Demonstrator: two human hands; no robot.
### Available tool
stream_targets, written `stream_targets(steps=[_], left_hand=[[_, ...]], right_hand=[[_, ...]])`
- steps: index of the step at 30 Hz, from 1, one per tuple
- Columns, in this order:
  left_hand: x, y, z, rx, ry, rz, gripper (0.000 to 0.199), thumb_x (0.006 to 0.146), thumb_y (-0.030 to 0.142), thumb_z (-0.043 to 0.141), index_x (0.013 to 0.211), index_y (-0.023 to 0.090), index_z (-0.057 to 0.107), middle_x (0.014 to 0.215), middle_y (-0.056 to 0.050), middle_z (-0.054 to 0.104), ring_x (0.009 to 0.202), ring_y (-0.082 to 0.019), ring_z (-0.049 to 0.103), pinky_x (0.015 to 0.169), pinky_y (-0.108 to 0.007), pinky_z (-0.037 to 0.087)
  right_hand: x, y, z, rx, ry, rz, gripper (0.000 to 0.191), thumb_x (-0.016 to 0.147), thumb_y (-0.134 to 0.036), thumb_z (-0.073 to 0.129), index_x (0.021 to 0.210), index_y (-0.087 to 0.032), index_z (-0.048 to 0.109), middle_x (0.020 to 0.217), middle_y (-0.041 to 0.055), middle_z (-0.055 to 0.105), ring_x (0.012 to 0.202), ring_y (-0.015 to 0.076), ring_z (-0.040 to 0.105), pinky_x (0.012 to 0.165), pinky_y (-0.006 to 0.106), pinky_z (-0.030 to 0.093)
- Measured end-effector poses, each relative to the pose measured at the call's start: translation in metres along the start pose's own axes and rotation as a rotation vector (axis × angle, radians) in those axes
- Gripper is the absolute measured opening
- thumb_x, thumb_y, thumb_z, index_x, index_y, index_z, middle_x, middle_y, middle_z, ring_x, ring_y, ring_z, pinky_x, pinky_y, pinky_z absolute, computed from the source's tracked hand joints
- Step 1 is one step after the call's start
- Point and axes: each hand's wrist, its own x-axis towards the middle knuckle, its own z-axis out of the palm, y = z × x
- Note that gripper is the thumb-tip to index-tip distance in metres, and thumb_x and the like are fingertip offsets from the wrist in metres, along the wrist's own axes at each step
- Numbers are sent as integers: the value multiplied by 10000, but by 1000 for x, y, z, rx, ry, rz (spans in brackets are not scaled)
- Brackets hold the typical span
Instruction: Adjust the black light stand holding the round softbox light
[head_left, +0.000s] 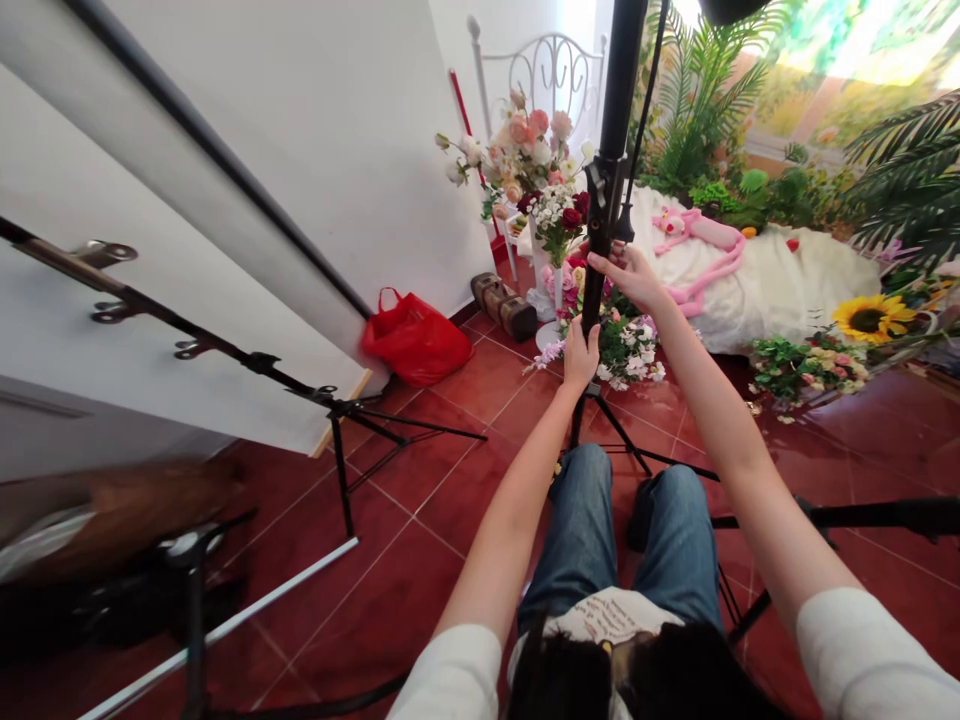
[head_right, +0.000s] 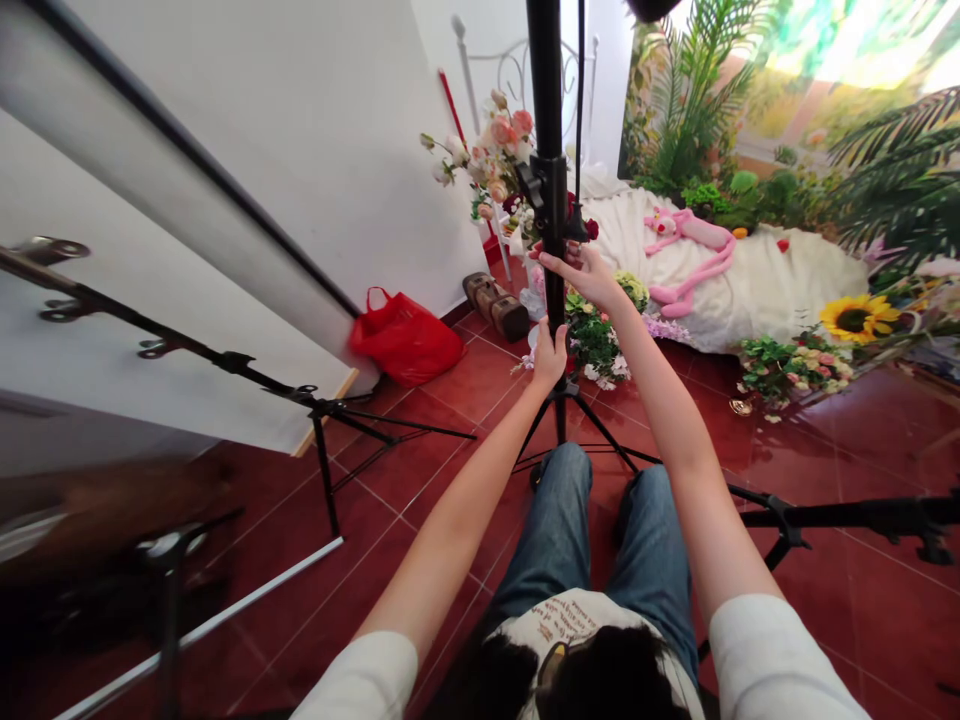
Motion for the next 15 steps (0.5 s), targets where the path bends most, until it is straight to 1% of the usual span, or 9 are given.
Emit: stream_targets(steps=[2,5,7,9,11,13,15], left_hand=[[-1,-1,4,4,48,-4,582,917,669,310,1181,189,508,1116,-145,623,1136,-245,593,1010,-419,450],[-2,-4,9,2,94,1,574,919,663,318,1184,191,509,1130,-145,616,1154,-240,582,1025,-419,441],[-3,-4,10,2,98,8,569,923,655,318,1192,190,505,1148,-150,610,1170,-239,575,1037,-417,432],[-3,-3,11,6,98,9,560,932,644,312,1187,183,502,1153,-155,606,1167,-240,573,1034,-415,431],[-4,-2,10,12,104,3,548,938,633,308,1180,179,500,1146,-158,607,1151,-241,576,1022,-415,436],[-4,0,10,16,113,1,545,942,626,306,1179,175,499,1139,-161,608,1137,-242,578,1011,-414,440],[-4,0,11,15,115,8,548,943,624,305,1181,171,501,1140,-167,609,1134,-244,579,1008,-415,441]], right_hand=[[1,-3,-2,10,-51,4,569,689,-646,747,1041,-204,682,1056,43,721,1168,244,623,1064,418,487],[-4,-1,-5,-19,-48,3,587,688,-637,752,1092,-219,668,1098,47,711,1192,251,606,1091,442,458],[-15,3,-10,-92,-32,4,650,639,-594,809,1151,-227,647,1153,58,694,1208,267,594,1102,462,442],[-33,8,-18,-210,-52,15,737,607,-543,850,1228,-230,609,1218,79,670,1227,286,581,1106,487,425],[-56,18,-25,-337,-89,29,707,687,-538,797,1284,-233,572,1265,96,651,1242,290,575,1101,497,418],[-79,31,-29,-435,-96,42,569,844,-553,630,1307,-235,541,1279,104,648,1235,271,585,1084,488,430],[-95,48,-28,-504,-82,46,481,947,-531,450,1315,-225,502,1276,119,647,1220,257,597,1062,488,446]])
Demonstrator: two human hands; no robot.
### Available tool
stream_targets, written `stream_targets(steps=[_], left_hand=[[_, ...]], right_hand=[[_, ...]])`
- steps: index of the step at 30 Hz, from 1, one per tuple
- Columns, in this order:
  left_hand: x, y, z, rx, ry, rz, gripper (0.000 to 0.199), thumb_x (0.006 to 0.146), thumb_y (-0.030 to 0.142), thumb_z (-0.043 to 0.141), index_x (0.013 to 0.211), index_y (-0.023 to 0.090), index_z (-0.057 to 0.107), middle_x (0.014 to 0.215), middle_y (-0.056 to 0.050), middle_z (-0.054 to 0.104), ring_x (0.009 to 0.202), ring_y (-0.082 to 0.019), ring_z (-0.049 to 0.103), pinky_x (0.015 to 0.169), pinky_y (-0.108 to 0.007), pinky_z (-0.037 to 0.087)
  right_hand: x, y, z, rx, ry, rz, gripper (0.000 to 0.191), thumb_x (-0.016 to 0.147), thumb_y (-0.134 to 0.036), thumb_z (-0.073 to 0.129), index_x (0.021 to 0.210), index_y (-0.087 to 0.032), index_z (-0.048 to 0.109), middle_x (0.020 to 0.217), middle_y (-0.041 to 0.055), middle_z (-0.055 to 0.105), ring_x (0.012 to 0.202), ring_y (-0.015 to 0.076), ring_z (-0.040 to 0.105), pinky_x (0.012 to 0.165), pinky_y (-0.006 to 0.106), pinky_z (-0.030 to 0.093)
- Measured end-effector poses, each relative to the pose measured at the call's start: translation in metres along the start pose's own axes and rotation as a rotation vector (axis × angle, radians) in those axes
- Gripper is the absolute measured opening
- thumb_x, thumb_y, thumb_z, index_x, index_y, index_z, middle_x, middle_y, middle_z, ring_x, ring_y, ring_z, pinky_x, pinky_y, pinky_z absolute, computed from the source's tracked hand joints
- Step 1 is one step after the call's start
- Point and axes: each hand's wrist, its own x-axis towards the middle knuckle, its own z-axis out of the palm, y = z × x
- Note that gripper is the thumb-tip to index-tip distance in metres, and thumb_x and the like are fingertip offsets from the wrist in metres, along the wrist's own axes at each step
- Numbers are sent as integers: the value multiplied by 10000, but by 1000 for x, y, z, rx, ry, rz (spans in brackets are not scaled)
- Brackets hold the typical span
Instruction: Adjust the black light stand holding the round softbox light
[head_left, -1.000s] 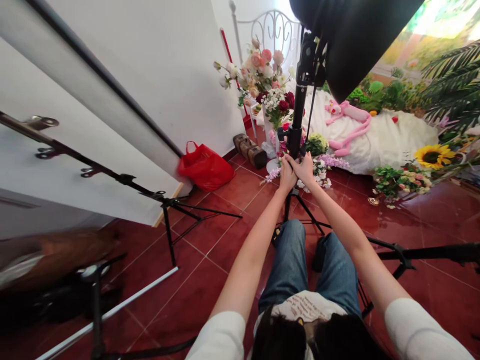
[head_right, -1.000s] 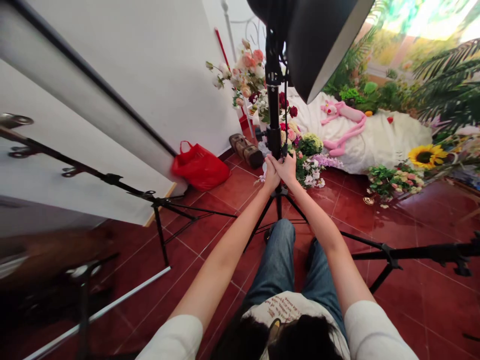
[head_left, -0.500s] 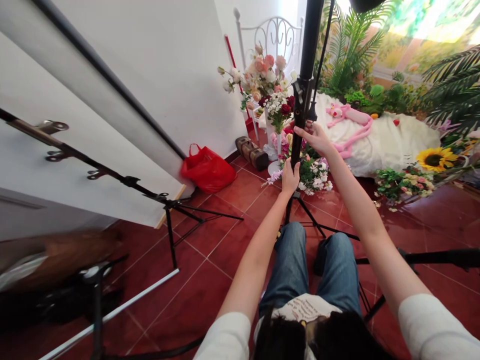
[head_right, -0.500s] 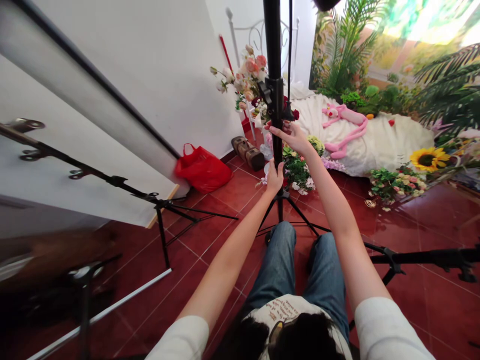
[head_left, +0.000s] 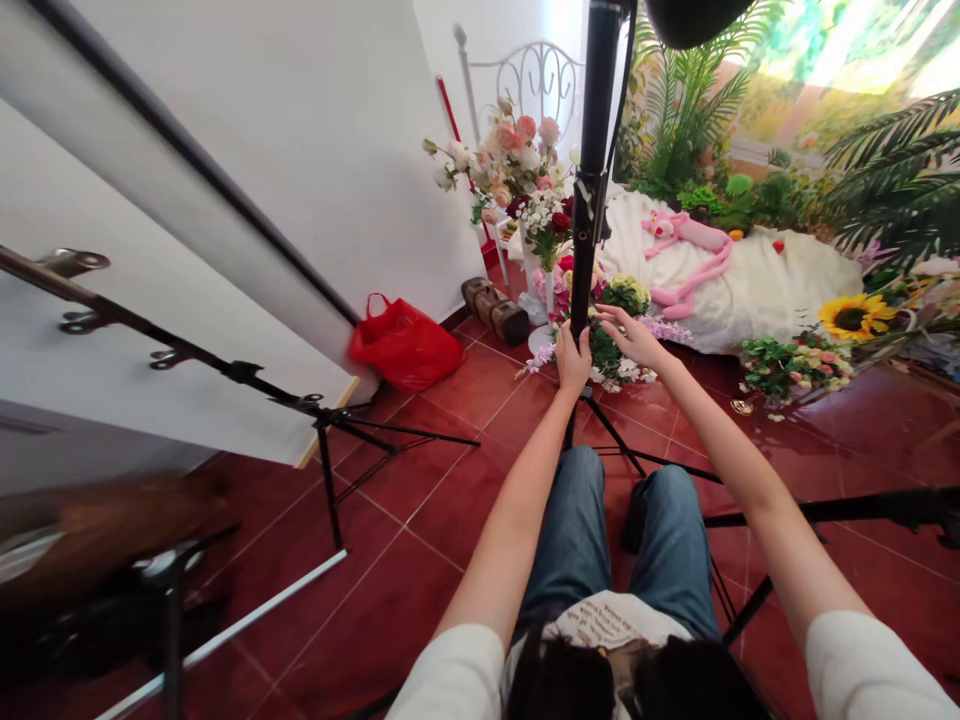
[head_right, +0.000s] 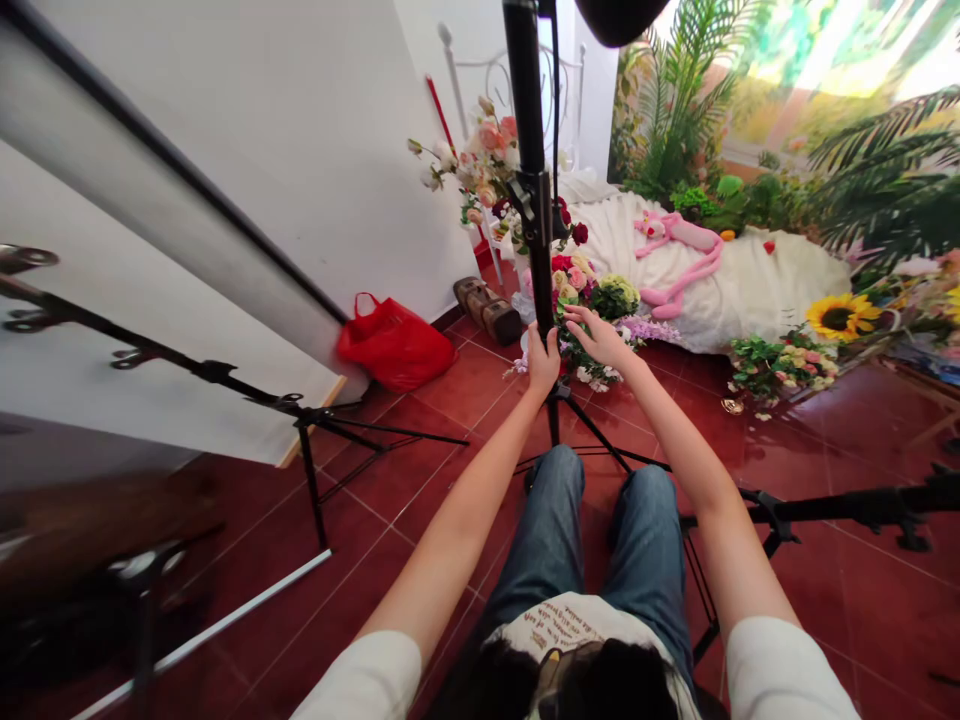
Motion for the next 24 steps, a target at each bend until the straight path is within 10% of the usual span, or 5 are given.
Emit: stream_targets(steps=[12,19,24], left_hand=[[-2,2,1,21,21,1,538,948,613,309,1172,171,517,1144,-166,622,1130,-241,585,1002,-406,444],[-2,3,1,14,20,7,517,953,605,303,1161,181,513,1129,-157,625,1123,-238,589,992,-404,451],[-2,2,0,-1,13,12,513,951,610,303,1159,188,508,1141,-152,616,1145,-230,582,1009,-393,444]], right_hand=[[24,35,48,114,201,170,229,911,-325,382,1116,-229,423,1076,78,623,1068,204,623,1043,435,453],[32,30,63,800,456,488,427,722,-416,688,1027,-258,435,806,-47,555,761,113,619,593,195,495],[33,26,63,788,515,542,590,657,-390,791,1101,-237,434,688,-94,514,539,62,502,452,165,390]])
